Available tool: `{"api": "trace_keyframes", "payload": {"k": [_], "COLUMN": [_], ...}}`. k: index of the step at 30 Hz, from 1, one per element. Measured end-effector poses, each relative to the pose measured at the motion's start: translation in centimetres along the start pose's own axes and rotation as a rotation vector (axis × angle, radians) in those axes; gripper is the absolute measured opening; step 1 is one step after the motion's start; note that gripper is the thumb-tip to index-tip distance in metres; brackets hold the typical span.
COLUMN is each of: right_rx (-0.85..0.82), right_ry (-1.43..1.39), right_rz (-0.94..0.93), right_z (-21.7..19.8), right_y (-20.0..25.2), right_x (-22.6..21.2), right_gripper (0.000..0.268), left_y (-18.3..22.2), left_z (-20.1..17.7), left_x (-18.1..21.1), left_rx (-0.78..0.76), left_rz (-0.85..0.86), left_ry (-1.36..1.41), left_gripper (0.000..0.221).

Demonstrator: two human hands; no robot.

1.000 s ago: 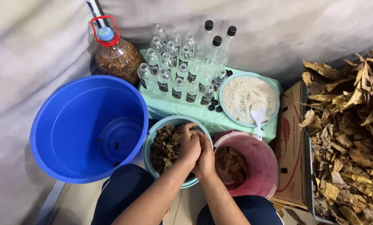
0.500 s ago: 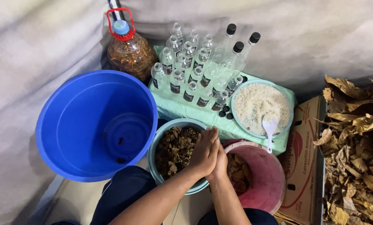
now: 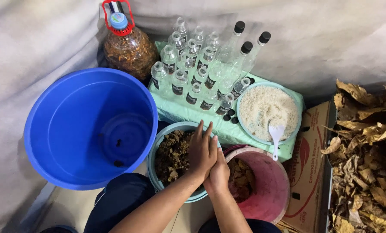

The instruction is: Crushing dried leaves by hand and mixing them into a base material to form charcoal briquettes.

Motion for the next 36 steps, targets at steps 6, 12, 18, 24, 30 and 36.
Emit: {"api": "trace_keyframes", "payload": {"k": [6,12,18,24,30,36], "right_rx": [0.189,-0.1,-0.172,-0.174,-0.339,-0.486], "right_ry": [0.352,0.229,0.797,1.016,1.035,0.989], "right_rz": [-0.067,-0.168,-0.249,-0.37,-0.718,-0.57], "right_z": [-3.1,-5.1,-0.8,2.4,-0.2,0.7], "right_y": [-1.0,-5.1,-3.3,-1.1,-2.9,-3.9], "right_x": [-1.5,0.2,-1.3,-2.4,-3.1,-2.0], "right_gripper": [0.043,0.059,0.03,0.049,0.054,0.051], "left_y": [0.7,3.2,5.7,5.6,6.3,6.2], "left_z": [2.8,6.2,9.3,10.6,10.8,8.6], "left_x": [-3.5,-6.9,-8.6,-9.4,-8.6,-6.7], "left_rx": [-0.159,-0.31,-0.412,-0.46,-0.462,-0.438], "left_rz": [-0.27,-0.653,-1.043,-1.036,-1.03,-1.007], "left_ry": [0.394,0.862,1.336,1.427,1.285,1.141], "left_gripper": [0.047,0.052,0.061,0.065,0.062,0.061]}}
Point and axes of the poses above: each hand's wrist, its own y-axis away from the middle knuckle, its own z-axis out of the palm, x = y × z, the point moved 8 cm from there along -y, towards the middle knuckle, and after that the axes turned 14 degrees about -x, right-handed, at the moved point
